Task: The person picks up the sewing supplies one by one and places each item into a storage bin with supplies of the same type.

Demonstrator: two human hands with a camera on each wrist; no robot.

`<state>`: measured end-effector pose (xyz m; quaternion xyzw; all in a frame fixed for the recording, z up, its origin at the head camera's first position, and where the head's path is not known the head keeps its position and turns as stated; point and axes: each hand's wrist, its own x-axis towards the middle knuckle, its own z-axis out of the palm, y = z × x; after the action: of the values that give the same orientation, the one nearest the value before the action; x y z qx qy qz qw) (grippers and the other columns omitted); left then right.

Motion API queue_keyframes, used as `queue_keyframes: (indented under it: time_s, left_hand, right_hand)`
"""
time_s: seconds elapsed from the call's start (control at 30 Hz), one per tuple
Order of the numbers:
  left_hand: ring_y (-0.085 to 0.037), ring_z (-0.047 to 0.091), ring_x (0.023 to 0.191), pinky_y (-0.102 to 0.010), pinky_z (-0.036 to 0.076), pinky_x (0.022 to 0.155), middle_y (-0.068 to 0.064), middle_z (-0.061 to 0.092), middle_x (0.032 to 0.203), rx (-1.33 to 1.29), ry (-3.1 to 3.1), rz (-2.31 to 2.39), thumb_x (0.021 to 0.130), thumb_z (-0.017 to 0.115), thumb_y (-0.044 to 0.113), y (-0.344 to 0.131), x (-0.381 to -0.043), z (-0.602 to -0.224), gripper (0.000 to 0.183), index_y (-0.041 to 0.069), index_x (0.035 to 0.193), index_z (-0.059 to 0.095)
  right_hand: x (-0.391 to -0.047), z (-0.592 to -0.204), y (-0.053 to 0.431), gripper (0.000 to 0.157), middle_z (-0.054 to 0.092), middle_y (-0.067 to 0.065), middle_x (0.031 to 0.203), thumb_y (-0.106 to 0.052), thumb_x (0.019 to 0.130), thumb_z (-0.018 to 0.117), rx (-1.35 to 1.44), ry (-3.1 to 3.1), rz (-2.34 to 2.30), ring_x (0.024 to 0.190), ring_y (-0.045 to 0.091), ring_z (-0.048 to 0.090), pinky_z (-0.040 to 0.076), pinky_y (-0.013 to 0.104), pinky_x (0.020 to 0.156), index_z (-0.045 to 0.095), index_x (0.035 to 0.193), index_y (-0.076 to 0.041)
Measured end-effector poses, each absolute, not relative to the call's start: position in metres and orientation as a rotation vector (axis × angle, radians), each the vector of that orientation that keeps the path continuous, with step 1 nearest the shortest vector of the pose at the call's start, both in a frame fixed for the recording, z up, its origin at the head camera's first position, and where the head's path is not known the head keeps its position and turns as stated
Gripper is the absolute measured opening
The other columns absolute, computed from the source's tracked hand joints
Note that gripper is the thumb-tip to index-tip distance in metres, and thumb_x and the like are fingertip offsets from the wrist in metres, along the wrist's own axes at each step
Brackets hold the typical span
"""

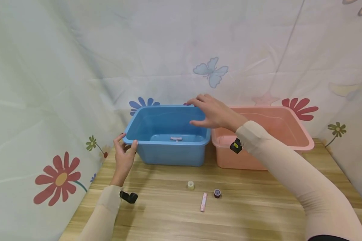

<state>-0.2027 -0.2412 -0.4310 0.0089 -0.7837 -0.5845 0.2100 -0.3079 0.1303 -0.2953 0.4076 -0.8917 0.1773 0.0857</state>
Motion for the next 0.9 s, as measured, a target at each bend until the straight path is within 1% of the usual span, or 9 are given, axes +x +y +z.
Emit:
queue_keyframes:
  time_s: [0.13,0.27,0.37,0.5,0.6,0.9]
  left_hand:
    - [-0.039,0.056,0.124,-0.042,0.051,0.087,-0.025,0.048,0.146,0.029,-2.191,-1.623,0.100,0.067,0.029,-0.242,-0.203,-0.431,0.069,0.007,0.154,0.029]
    - [-0.040,0.056,0.124,-0.046,0.051,0.089,-0.025,0.048,0.146,0.028,-2.191,-1.628,0.101,0.067,0.029,-0.241,-0.202,-0.430,0.070,0.006,0.154,0.028]
    - [-0.040,0.056,0.124,-0.042,0.051,0.088,-0.027,0.048,0.145,0.023,-2.184,-1.626,0.101,0.067,0.028,-0.241,-0.202,-0.430,0.069,0.005,0.154,0.029]
    - [-0.040,0.056,0.123,-0.037,0.051,0.085,-0.027,0.049,0.145,0.018,-2.178,-1.619,0.100,0.068,0.027,-0.240,-0.202,-0.430,0.069,0.006,0.153,0.030]
    - [-0.040,0.056,0.123,-0.038,0.051,0.085,-0.027,0.049,0.144,0.018,-2.178,-1.619,0.100,0.068,0.028,-0.241,-0.203,-0.430,0.069,0.006,0.153,0.030]
    - [-0.042,0.056,0.123,-0.052,0.049,0.091,-0.028,0.050,0.143,0.003,-2.154,-1.633,0.100,0.068,0.027,-0.241,-0.203,-0.433,0.069,0.006,0.153,0.030]
  right_hand:
    - [-0.305,-0.296,0.132,0.070,0.058,0.002,0.134,-0.051,0.088,0.077,1.232,-2.640,0.545,0.123,0.022,0.052,0.051,0.048,0.099,0.052,0.147,-0.023]
    - [-0.303,-0.297,0.134,0.069,0.058,0.004,0.132,-0.048,0.088,0.078,1.250,-2.622,0.546,0.123,0.024,0.052,0.050,0.049,0.100,0.053,0.145,-0.021]
    - [-0.301,-0.299,0.135,0.068,0.058,0.005,0.129,-0.044,0.088,0.080,1.262,-2.606,0.545,0.122,0.026,0.053,0.050,0.050,0.100,0.053,0.145,-0.019]
    - [-0.299,-0.300,0.136,0.067,0.058,0.005,0.128,-0.041,0.088,0.081,1.274,-2.583,0.554,0.121,0.025,0.052,0.050,0.049,0.099,0.053,0.145,-0.018]
    - [-0.297,-0.300,0.138,0.067,0.058,0.004,0.129,-0.042,0.088,0.081,1.276,-2.578,0.562,0.121,0.024,0.052,0.050,0.049,0.099,0.053,0.145,-0.018]
    - [-0.287,-0.300,0.143,0.068,0.056,0.004,0.133,-0.041,0.089,0.080,1.256,-2.602,0.563,0.125,0.025,0.050,0.049,0.051,0.101,0.052,0.146,-0.018]
